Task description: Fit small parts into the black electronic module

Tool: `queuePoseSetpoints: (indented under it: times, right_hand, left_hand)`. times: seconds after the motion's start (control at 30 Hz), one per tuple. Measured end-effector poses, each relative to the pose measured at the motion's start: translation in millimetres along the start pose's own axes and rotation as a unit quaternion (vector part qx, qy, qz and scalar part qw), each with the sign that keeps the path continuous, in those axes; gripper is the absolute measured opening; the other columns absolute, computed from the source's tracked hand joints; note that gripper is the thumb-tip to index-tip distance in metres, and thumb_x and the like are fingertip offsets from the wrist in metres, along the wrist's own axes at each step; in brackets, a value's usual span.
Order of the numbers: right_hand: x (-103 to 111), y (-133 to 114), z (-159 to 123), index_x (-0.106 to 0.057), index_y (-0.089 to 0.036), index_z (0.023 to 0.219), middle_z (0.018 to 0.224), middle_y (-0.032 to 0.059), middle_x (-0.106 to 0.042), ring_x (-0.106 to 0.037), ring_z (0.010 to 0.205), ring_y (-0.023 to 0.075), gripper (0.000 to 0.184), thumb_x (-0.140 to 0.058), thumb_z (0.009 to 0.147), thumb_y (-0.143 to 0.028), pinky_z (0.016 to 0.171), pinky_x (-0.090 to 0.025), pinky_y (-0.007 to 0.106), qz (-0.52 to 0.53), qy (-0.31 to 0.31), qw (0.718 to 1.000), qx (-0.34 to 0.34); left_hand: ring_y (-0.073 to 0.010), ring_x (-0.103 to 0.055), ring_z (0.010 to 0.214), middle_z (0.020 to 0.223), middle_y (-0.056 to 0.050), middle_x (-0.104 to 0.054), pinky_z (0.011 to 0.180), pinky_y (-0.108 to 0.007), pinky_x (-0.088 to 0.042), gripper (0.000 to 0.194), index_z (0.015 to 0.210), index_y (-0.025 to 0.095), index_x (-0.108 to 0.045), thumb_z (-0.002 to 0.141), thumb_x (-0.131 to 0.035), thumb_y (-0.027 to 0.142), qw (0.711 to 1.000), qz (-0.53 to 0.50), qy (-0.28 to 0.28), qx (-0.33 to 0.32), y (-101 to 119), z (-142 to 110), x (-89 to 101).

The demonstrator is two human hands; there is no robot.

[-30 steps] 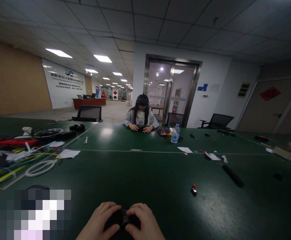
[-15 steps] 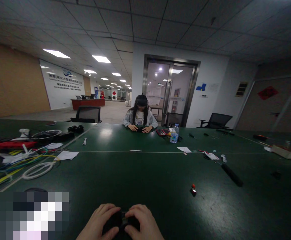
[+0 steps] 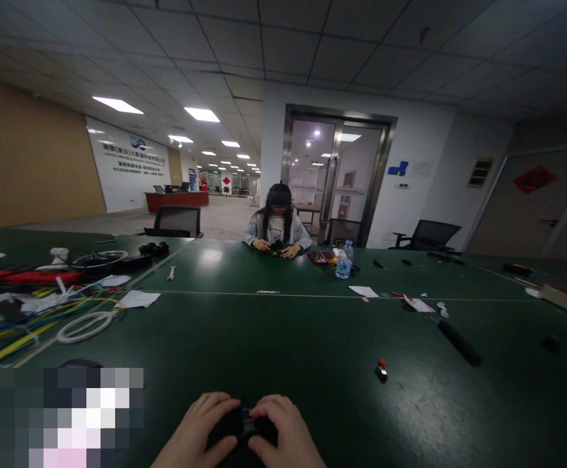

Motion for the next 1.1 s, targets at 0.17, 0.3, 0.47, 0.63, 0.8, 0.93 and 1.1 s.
queuePoseSetpoints:
  times: [0.17,0.3,0.47,0.63,0.8,0.93,1.1]
  right_hand:
    - [0.7,-1.0,-0.3,-0.066,-0.025,0.093,0.105,0.0023,-0.061,-0.053,0.1,0.0201,0.03,-0.062,0.065,-0.014,0.086,-0.037,0.029,-0.004,0.002,1.0,0.007]
    - [1.3,-2.9,-0.2,-0.065,-0.026,0.094,0.105,0.0024,-0.061,-0.053,0.1,0.0202,0.029,-0.062,0.067,-0.015,0.086,-0.036,0.029,-0.008,0.002,1.0,0.01]
    - [1.2,-1.6,0.4,-0.065,-0.026,0.093,0.106,0.0021,-0.061,-0.052,0.101,0.0204,0.03,-0.062,0.066,-0.014,0.086,-0.036,0.029,-0.012,-0.001,1.0,0.011]
    - [1.1,-1.8,-0.1,-0.065,-0.025,0.095,0.107,0.0034,-0.06,-0.052,0.101,0.0199,0.033,-0.063,0.064,-0.013,0.087,-0.036,0.029,-0.015,0.009,1.0,0.019]
    - [-0.8,0.0,-0.6,-0.065,-0.026,0.095,0.109,0.0027,-0.06,-0.052,0.103,0.0197,0.03,-0.062,0.067,-0.016,0.088,-0.036,0.029,-0.013,0.008,1.0,0.011]
    - [-1.7,1.9,0.3,-0.065,-0.027,0.093,0.108,0.0017,-0.06,-0.052,0.103,0.0198,0.029,-0.062,0.067,-0.015,0.088,-0.036,0.029,-0.022,0.003,1.0,0.01]
    - [-0.3,-0.6,0.1,-0.065,-0.027,0.093,0.107,0.0013,-0.06,-0.052,0.101,0.0203,0.028,-0.061,0.068,-0.016,0.087,-0.036,0.03,-0.021,-0.005,1.0,0.003]
  left_hand:
    - [-0.0251,-0.056,0.1,0.108,-0.003,-0.063,0.087,-0.037,-0.048,0.037,0.112,0.032,-0.058,0.075,-0.06,0.031,1.0,-0.003,0.007,-0.004,4.5,-0.3,3.3]
    - [-0.025,-0.056,0.101,0.108,-0.003,-0.063,0.087,-0.037,-0.048,0.038,0.112,0.031,-0.058,0.074,-0.06,0.029,1.0,-0.001,0.006,-0.002,5.3,-0.4,3.8]
    - [-0.0246,-0.057,0.1,0.108,-0.003,-0.063,0.087,-0.037,-0.048,0.039,0.112,0.032,-0.058,0.074,-0.059,0.027,1.0,-0.002,0.006,-0.003,1.9,0.0,1.9]
    - [-0.0246,-0.057,0.1,0.107,-0.003,-0.064,0.087,-0.037,-0.048,0.037,0.111,0.031,-0.059,0.074,-0.06,0.026,1.0,0.0,0.001,0.004,11.4,0.3,7.5]
    - [-0.0249,-0.057,0.101,0.108,-0.004,-0.063,0.087,-0.037,-0.048,0.037,0.112,0.03,-0.058,0.075,-0.059,0.028,1.0,0.006,0.0,-0.004,13.3,0.0,7.5]
    - [-0.0247,-0.057,0.1,0.107,-0.003,-0.063,0.087,-0.037,-0.048,0.039,0.113,0.031,-0.057,0.074,-0.059,0.028,1.0,0.004,-0.001,-0.009,7.6,-0.4,3.6]
    - [-0.026,-0.055,0.102,0.109,-0.004,-0.062,0.088,-0.039,-0.046,0.038,0.112,0.031,-0.057,0.074,-0.058,0.028,1.0,-0.004,-0.003,-0.001,4.9,-1.3,2.4]
Point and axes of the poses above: each hand's wrist, its own z-axis towards the middle knuckle, its own x-axis out of the back of the hand, y = z × x, the point moved 10 cm from there along z, towards the middle knuckle
